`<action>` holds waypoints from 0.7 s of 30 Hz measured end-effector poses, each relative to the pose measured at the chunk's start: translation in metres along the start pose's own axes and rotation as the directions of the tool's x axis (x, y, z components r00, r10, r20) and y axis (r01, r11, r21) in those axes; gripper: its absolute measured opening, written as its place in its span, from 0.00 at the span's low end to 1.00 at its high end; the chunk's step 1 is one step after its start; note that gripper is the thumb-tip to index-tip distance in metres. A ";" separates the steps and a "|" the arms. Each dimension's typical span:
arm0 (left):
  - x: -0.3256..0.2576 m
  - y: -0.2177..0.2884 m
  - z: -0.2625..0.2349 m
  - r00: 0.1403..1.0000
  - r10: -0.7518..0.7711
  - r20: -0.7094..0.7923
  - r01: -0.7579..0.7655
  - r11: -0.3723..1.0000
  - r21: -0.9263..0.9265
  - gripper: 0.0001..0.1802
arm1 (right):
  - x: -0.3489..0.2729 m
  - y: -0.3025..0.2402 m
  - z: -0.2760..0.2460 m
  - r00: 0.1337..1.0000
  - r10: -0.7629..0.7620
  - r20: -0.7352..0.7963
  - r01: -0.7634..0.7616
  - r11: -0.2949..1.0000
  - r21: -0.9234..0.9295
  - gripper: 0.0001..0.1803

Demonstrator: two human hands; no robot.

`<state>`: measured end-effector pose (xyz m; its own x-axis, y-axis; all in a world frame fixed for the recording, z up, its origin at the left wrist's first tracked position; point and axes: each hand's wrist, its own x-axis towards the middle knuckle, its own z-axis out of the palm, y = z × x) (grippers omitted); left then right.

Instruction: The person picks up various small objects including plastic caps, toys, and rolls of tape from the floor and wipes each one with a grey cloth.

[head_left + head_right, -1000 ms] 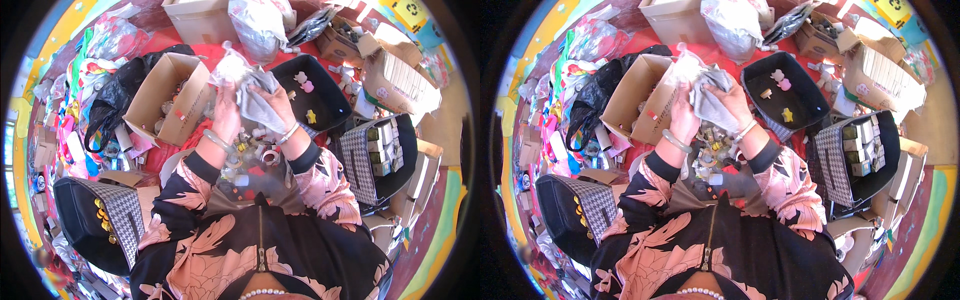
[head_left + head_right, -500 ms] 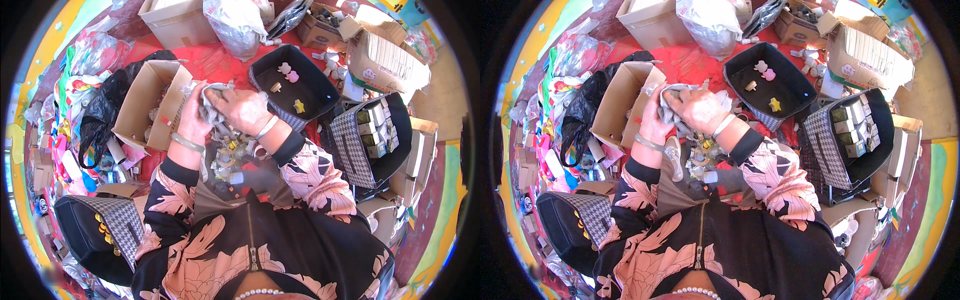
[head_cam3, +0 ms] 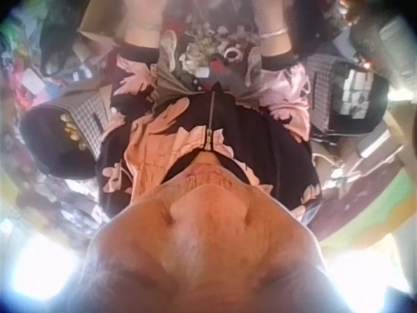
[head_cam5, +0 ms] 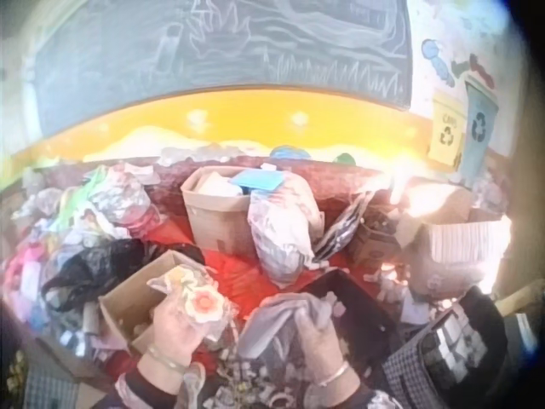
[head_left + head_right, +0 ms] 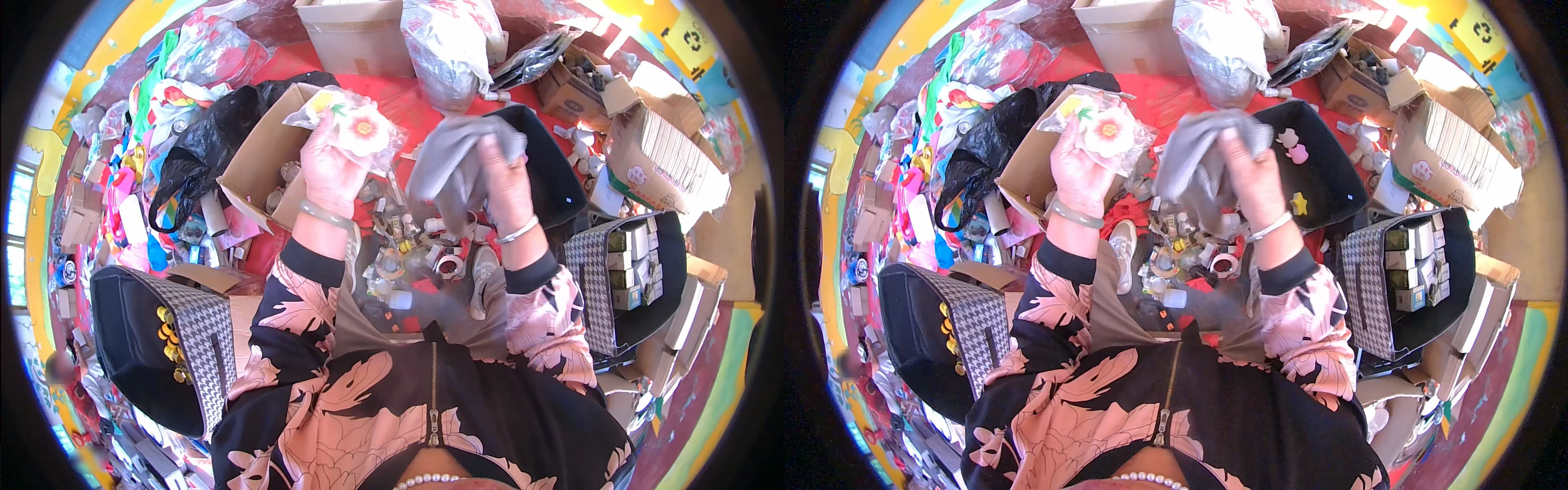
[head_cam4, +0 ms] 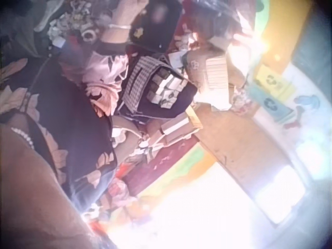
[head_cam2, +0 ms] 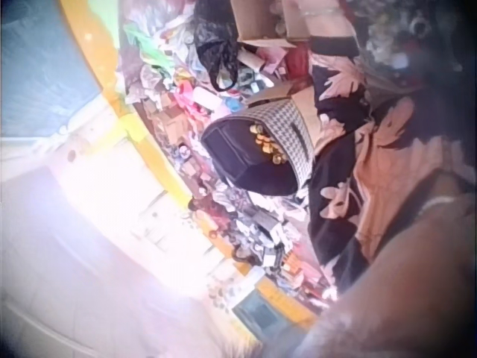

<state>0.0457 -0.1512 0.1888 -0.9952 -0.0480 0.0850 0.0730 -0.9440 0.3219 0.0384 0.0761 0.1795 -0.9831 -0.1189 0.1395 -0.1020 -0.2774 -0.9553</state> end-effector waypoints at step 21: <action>-0.019 -0.068 0.001 0.987 -0.148 0.068 0.146 0.989 0.030 0.19 | -0.008 0.017 0.044 0.830 -0.549 0.093 0.467 0.597 -0.652 0.17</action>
<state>0.0599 -0.0859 0.1666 -0.9883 0.1147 0.1008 -0.0713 -0.9305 0.3593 0.0509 0.0299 0.1739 -0.7463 -0.0346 0.6647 -0.6197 0.4008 -0.6748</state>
